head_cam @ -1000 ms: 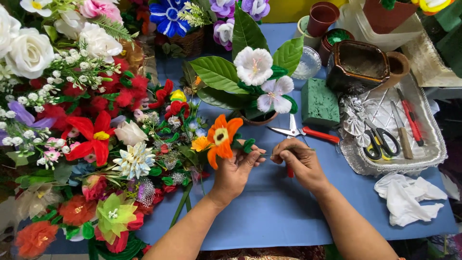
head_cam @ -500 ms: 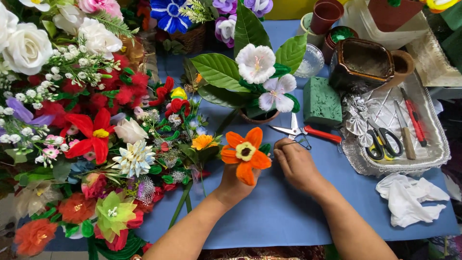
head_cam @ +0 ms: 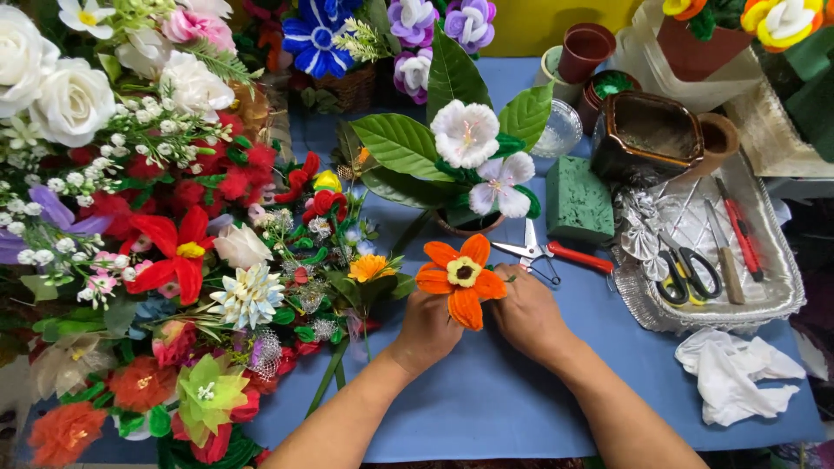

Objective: Assembling an artificial flower arrangement by attaching various flower heads and leaves to stems.

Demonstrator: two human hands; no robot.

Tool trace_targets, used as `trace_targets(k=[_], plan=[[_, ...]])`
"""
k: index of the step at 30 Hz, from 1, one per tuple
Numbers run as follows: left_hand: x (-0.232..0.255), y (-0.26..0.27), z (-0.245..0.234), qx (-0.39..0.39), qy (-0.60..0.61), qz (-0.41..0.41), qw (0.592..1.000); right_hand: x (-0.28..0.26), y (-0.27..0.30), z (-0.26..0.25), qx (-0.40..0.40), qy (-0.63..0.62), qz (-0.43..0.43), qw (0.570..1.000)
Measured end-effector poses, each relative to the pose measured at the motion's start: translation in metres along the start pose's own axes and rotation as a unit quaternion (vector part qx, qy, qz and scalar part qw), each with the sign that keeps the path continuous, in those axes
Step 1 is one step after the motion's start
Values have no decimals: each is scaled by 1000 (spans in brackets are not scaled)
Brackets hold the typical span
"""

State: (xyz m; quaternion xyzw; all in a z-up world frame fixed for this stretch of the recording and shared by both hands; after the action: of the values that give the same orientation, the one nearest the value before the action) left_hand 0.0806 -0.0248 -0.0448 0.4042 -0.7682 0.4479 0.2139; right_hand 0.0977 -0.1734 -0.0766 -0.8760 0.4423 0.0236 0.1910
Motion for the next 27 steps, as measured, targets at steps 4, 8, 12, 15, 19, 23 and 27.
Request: trace_targets(k=[4, 8, 12, 15, 19, 23, 27], plan=[[-2, 1, -4, 6, 17, 9, 1000, -16, -9, -13, 14, 8, -41, 999], [2, -9, -10, -15, 51, 8, 999, -24, -12, -19, 11, -1, -57, 998], [-18, 0, -1, -30, 105, 2, 994, -30, -11, -17, -2, -6, -62, 998], [-26, 3, 3, -58, 206, -22, 977, -37, -12, -13, -19, -5, -66, 998], [-16, -1, -3, -55, 231, -46, 970, -40, -12, -14, -52, -42, -37, 997], [7, -15, -29, -53, 240, -28, 969, -25, -11, -13, -52, -115, 25, 992], [29, -30, -49, -70, 208, -51, 974, -28, -15, -24, -49, -153, 39, 986]])
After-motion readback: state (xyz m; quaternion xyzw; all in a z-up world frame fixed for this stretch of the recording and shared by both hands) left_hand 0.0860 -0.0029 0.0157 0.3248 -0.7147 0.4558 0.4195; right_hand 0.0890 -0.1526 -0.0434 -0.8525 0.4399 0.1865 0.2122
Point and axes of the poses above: each hand's wrist, its own y-axis away from the middle knuckle, its own z-axis out of the palm, x = y × z, the point moved 8 cm from there along -y, towards the middle knuckle, and after that the axes turned 4 degrees about -x, right-handed, at the moved point
